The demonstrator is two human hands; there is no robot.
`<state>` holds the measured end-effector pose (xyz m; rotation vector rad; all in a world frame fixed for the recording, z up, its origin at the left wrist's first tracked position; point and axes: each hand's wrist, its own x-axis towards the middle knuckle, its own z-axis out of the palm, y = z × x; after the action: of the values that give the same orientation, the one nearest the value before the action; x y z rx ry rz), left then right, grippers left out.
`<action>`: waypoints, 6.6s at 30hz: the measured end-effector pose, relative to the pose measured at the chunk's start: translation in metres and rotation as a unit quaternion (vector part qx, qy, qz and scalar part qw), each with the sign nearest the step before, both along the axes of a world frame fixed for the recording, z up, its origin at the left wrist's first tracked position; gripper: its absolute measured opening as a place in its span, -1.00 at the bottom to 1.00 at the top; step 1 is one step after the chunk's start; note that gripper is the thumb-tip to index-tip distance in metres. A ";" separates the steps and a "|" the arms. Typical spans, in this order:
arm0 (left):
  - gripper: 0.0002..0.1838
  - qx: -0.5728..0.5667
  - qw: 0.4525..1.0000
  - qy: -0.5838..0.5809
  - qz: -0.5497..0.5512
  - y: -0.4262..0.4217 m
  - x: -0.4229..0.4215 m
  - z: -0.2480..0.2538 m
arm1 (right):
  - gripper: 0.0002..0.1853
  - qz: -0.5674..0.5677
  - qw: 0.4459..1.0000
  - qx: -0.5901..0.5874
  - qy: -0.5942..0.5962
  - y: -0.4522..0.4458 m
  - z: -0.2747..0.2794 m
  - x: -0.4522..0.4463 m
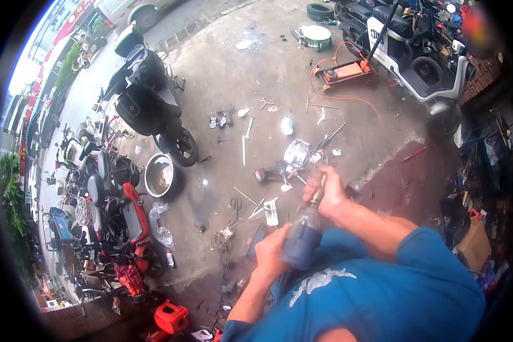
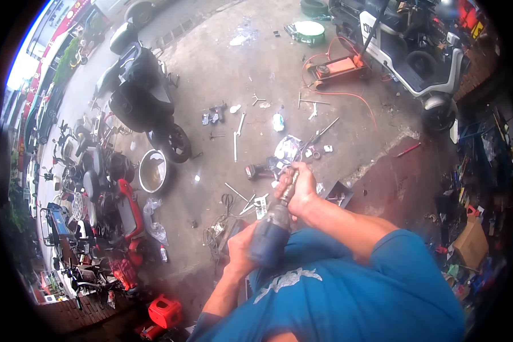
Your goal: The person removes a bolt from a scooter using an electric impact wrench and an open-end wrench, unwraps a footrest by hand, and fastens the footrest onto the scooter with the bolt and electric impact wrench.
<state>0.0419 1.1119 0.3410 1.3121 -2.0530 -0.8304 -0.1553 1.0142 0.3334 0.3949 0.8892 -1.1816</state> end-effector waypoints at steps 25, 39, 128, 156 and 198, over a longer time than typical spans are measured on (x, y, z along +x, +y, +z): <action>-0.56 0.261 0.932 0.251 0.014 -0.493 -0.026 -0.069 | -0.72 -0.117 0.925 -0.350 0.088 -0.429 0.019 -0.008; -0.52 0.197 0.951 0.239 0.015 -0.841 0.059 -0.072 | -0.59 0.022 0.892 -0.410 0.187 -0.797 0.007 0.050; -0.49 -0.503 0.034 0.652 0.566 -2.104 0.520 -0.815 | -0.58 0.813 -0.176 -0.554 0.040 -2.100 -0.686 0.934; -0.49 -0.419 0.070 0.491 0.761 -2.089 0.545 -0.826 | -0.75 0.747 -0.219 -0.623 -0.068 -2.081 -0.704 0.967; -0.50 -0.485 0.052 0.517 0.703 -2.100 0.547 -0.815 | -0.72 0.595 -0.154 -0.776 -0.141 -1.992 -0.751 0.995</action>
<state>0.5884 -0.9884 -0.4742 0.5612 0.6270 0.6261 0.8396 -0.9781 -0.4174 3.2590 2.0485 -0.9738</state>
